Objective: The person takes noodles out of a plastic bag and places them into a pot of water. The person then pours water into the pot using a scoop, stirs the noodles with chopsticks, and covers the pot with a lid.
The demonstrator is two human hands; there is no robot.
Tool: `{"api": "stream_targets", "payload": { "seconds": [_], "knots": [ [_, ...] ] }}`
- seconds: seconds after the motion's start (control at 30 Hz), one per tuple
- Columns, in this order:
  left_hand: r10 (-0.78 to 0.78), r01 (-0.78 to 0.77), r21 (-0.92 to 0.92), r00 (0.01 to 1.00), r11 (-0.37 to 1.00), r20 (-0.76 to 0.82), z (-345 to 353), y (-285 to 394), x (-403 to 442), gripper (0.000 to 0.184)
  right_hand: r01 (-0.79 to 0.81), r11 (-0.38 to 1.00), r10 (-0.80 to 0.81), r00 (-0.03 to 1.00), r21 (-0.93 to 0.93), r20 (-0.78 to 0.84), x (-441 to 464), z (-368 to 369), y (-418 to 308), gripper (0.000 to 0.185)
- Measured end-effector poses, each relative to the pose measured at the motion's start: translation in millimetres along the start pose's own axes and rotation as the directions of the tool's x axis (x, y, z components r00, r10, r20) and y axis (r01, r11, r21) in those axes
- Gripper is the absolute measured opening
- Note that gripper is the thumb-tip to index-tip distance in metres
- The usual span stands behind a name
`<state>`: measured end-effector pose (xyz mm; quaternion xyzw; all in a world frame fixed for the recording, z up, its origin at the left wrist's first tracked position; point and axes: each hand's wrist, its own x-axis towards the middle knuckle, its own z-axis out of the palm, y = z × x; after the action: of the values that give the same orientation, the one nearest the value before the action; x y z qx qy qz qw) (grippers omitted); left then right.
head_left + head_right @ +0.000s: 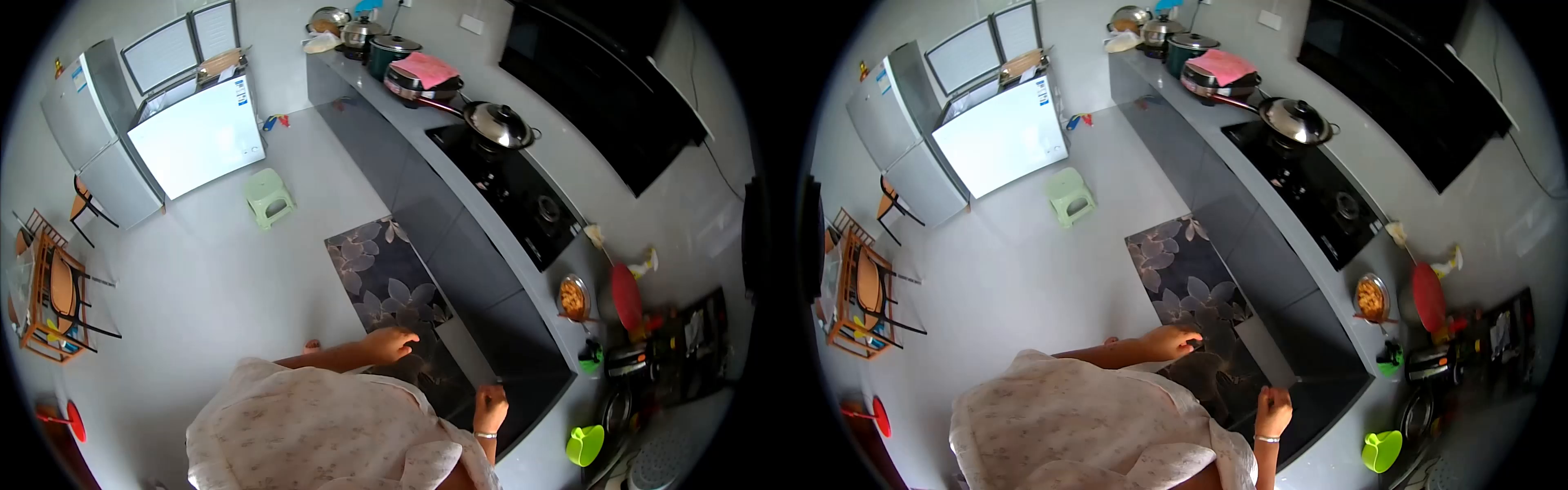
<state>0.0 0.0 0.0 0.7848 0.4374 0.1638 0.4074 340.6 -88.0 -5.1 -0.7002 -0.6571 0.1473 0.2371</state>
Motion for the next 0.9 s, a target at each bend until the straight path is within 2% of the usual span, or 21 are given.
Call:
{"api": "stream_targets", "payload": {
  "seconds": [0.07,0.1,0.17,0.2,0.23,0.27,0.3,0.37,0.4,0.43,0.47,0.53,0.6,0.63,0.7,0.73,0.77,0.8,0.83,0.87,0.9],
  "knots": [
    [0.002,0.000,0.012,0.995,1.000,-0.101,-1,1,5,0.035,0.256,0.963,-0.244,0.961,0.084,-0.127,35,-14,-33,0.027],
    [-0.004,0.002,-0.017,0.994,1.000,-0.106,-45,-58,-36,0.035,0.257,0.964,-0.250,0.963,0.064,-0.104,47,29,-120,0.027],
    [0.020,-0.038,-0.070,0.971,0.997,-0.239,-49,-100,-46,0.033,0.331,0.935,-0.322,0.943,0.124,-0.090,79,44,-180,0.029],
    [-0.004,0.001,-0.010,0.964,1.000,-0.267,-113,-125,-69,0.031,0.418,0.891,-0.407,0.908,0.178,-0.096,105,86,-230,0.030],
    [-0.009,0.001,-0.029,0.958,1.000,-0.288,-130,-141,-73,0.031,0.493,0.853,-0.492,0.869,0.171,-0.048,121,101,-251,0.031],
    [-0.116,0.085,-0.106,0.934,0.991,-0.339,-138,-155,-81,0.031,0.538,0.831,-0.549,0.834,0.138,0.055,130,112,-271,0.032],
    [-0.235,0.186,-0.161,0.894,0.969,-0.382,-162,-172,-98,0.031,0.548,0.821,-0.564,0.822,0.159,0.081,138,129,-294,0.032],
    [-0.291,0.232,-0.177,0.813,0.956,-0.504,-193,-182,-120,0.028,0.672,0.725,-0.688,0.700,0.152,0.190,167,162,-335,0.032],
    [-0.341,0.234,-0.261,0.783,0.937,-0.520,-205,-198,-130,0.029,0.684,0.700,-0.714,0.678,0.206,0.174,178,177,-358,0.030],
    [-0.393,0.236,-0.337,0.739,0.912,-0.547,-218,-209,-142,0.029,0.563,0.773,-0.627,0.749,0.292,0.217,183,191,-379,0.028],
    [-0.401,0.259,-0.317,0.723,0.912,-0.563,-226,-214,-150,0.029,0.687,0.676,-0.732,0.668,0.266,0.135,196,209,-387,0.028],
    [-0.436,0.315,-0.302,0.697,0.900,-0.569,-241,-220,-164,0.030,0.630,0.699,-0.711,0.662,0.338,0.237,215,245,-398,0.028],
    [-0.475,0.358,-0.312,0.649,0.880,-0.594,-249,-230,-169,0.032,0.791,0.541,-0.837,0.472,0.287,0.277,245,277,-403,0.032],
    [-0.490,0.383,-0.309,0.618,0.870,-0.615,-253,-232,-171,0.033,0.806,0.480,-0.871,0.390,0.346,0.298,257,294,-405,0.032],
    [-0.562,0.369,-0.425,0.488,0.826,-0.668,-270,-231,-175,0.029,0.737,0.531,-0.843,0.408,0.419,0.351,284,324,-417,0.020],
    [-0.578,0.318,-0.483,0.441,0.816,-0.686,-274,-235,-173,0.025,0.737,0.498,-0.860,0.353,0.456,0.369,295,336,-431,0.020],
    [-0.610,0.333,-0.512,0.398,0.792,-0.685,-276,-244,-165,0.025,0.678,0.601,-0.794,0.444,0.423,0.416,305,341,-447,0.015],
    [-0.641,0.367,-0.541,0.251,0.757,-0.726,-281,-255,-156,0.020,0.611,0.696,-0.715,0.534,0.378,0.452,317,347,-459,0.012],
    [-0.647,0.387,-0.570,0.101,0.725,-0.755,-292,-259,-151,0.016,0.625,0.675,-0.732,0.501,0.391,0.462,335,355,-470,0.012],
    [-0.602,0.329,-0.571,-0.010,0.752,-0.798,-304,-261,-148,0.014,0.683,0.627,-0.774,0.491,0.375,0.400,359,363,-484,0.009],
    [-0.522,0.372,-0.521,-0.108,0.768,-0.846,-314,-275,-144,0.012,0.739,0.567,-0.821,0.471,0.363,0.323,379,371,-502,0.013]
  ]
}}
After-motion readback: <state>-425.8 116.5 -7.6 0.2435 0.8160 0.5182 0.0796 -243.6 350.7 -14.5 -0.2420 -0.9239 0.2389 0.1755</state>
